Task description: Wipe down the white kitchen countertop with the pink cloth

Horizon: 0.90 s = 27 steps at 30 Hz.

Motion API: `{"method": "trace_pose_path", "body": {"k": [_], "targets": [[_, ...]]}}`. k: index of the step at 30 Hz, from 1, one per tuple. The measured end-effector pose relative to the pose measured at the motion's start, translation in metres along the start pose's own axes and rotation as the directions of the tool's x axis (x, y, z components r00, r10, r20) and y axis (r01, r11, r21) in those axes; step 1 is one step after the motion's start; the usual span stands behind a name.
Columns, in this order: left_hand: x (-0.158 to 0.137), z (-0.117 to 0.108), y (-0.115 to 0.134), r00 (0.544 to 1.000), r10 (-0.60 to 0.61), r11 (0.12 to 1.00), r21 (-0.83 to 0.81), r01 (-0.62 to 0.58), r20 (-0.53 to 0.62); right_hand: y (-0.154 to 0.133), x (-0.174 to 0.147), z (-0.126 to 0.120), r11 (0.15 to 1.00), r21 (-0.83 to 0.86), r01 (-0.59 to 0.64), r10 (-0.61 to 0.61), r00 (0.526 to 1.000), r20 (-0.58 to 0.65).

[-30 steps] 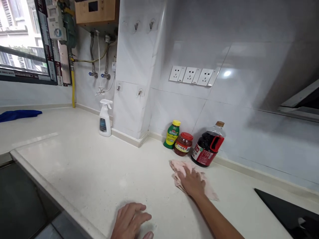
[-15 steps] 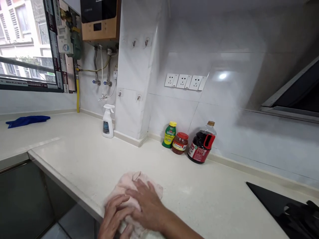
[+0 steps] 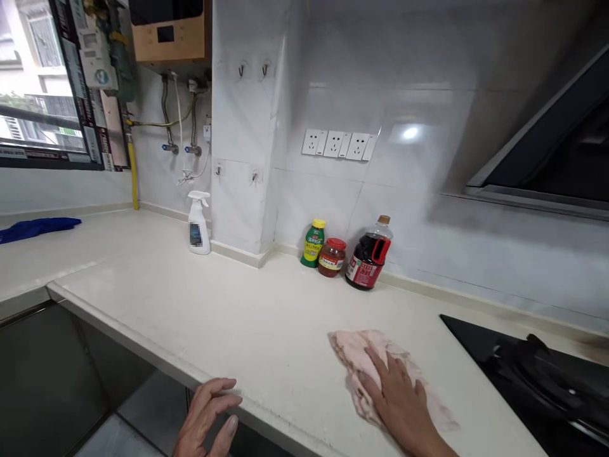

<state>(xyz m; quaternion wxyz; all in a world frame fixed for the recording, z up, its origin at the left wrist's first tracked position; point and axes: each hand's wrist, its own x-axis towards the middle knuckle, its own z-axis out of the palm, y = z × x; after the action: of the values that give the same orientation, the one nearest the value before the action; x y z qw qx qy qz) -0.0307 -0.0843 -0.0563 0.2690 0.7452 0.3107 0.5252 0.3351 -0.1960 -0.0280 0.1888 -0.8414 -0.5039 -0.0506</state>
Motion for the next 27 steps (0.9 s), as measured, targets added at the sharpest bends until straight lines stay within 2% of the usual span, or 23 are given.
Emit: {"method": "trace_pose_path", "body": {"k": [2,4,8,11,13,15,18,19,21,23,24,25,27], "targets": [[0.003,0.004,0.006,0.999,0.042,0.999,0.000,-0.042,0.027,-0.015,-0.022,0.007,0.999,-0.011,-0.038,0.039,0.998,0.057],[0.006,0.007,0.014,0.992,0.103,0.995,-0.011,-0.103,0.073,-0.044,-0.037,0.009,1.000,-0.006,-0.021,0.022,0.989,0.144],[0.014,0.003,0.027,0.960,0.226,0.974,-0.014,-0.227,0.163,-0.127,-0.043,0.001,0.990,0.070,0.119,-0.136,0.929,0.345],[0.019,-0.004,0.032,0.938,0.277,0.954,0.056,-0.295,0.209,-0.187,-0.037,-0.001,0.959,0.144,0.245,-0.283,0.873,0.398],[0.024,-0.009,0.032,0.930,0.281,0.937,0.144,-0.319,0.237,-0.214,-0.033,0.001,0.933,0.190,0.305,-0.357,0.839,0.410],[0.031,-0.015,0.031,0.919,0.279,0.904,0.248,-0.349,0.277,-0.224,-0.029,0.003,0.906,0.259,0.334,-0.417,0.809,0.414],[0.046,-0.025,0.029,0.895,0.273,0.832,0.380,-0.403,0.352,-0.206,-0.029,0.002,0.816,0.473,0.333,-0.513,0.794,0.325],[0.052,-0.027,0.030,0.885,0.268,0.812,0.405,-0.420,0.381,-0.191,-0.031,0.001,0.774,0.548,0.317,-0.522,0.810,0.267],[0.064,-0.029,0.031,0.861,0.240,0.791,0.424,-0.441,0.448,-0.149,-0.037,-0.002,0.735,0.616,0.283,-0.455,0.880,0.138],[0.076,-0.026,0.033,0.827,0.185,0.793,0.416,-0.445,0.531,-0.092,-0.048,-0.007,0.800,0.544,0.254,-0.303,0.953,0.000],[0.081,-0.023,0.034,0.804,0.145,0.799,0.412,-0.439,0.577,-0.060,-0.054,-0.010,0.851,0.469,0.235,-0.234,0.970,-0.062],[0.085,-0.018,0.035,0.777,0.096,0.805,0.411,-0.428,0.622,-0.027,-0.060,-0.014,0.895,0.396,0.208,-0.175,0.977,-0.119],[0.090,-0.008,0.036,0.723,-0.003,0.811,0.425,-0.403,0.691,0.040,-0.074,-0.022,0.950,0.273,0.154,-0.078,0.960,-0.271]]}}
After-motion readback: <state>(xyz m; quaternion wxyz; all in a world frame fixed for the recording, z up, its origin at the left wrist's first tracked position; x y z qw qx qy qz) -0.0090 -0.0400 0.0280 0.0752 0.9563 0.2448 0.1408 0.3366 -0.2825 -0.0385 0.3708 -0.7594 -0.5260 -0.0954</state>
